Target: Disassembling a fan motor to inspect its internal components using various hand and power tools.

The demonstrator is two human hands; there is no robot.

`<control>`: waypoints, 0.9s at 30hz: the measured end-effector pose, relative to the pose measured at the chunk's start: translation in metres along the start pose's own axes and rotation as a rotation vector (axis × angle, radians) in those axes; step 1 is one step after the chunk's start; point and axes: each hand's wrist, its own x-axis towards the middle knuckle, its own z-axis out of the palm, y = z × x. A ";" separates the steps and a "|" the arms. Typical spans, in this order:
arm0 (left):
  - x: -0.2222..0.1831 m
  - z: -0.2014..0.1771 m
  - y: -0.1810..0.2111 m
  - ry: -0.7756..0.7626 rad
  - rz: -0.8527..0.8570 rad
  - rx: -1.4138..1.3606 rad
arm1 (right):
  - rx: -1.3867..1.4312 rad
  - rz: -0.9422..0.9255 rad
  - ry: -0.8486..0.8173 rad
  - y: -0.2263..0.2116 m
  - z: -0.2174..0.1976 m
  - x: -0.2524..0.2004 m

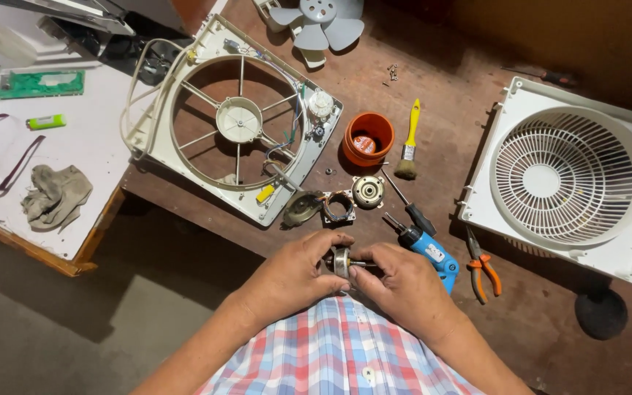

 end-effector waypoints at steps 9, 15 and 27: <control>0.013 -0.032 -0.046 -0.140 -0.012 -0.138 | -0.015 0.068 0.045 -0.009 0.030 0.015; 0.013 -0.042 -0.082 -0.148 0.047 -0.449 | -0.001 0.204 0.117 -0.021 0.055 0.020; 0.018 -0.067 -0.094 -0.283 0.021 -0.637 | -0.094 0.159 0.143 -0.051 0.075 0.036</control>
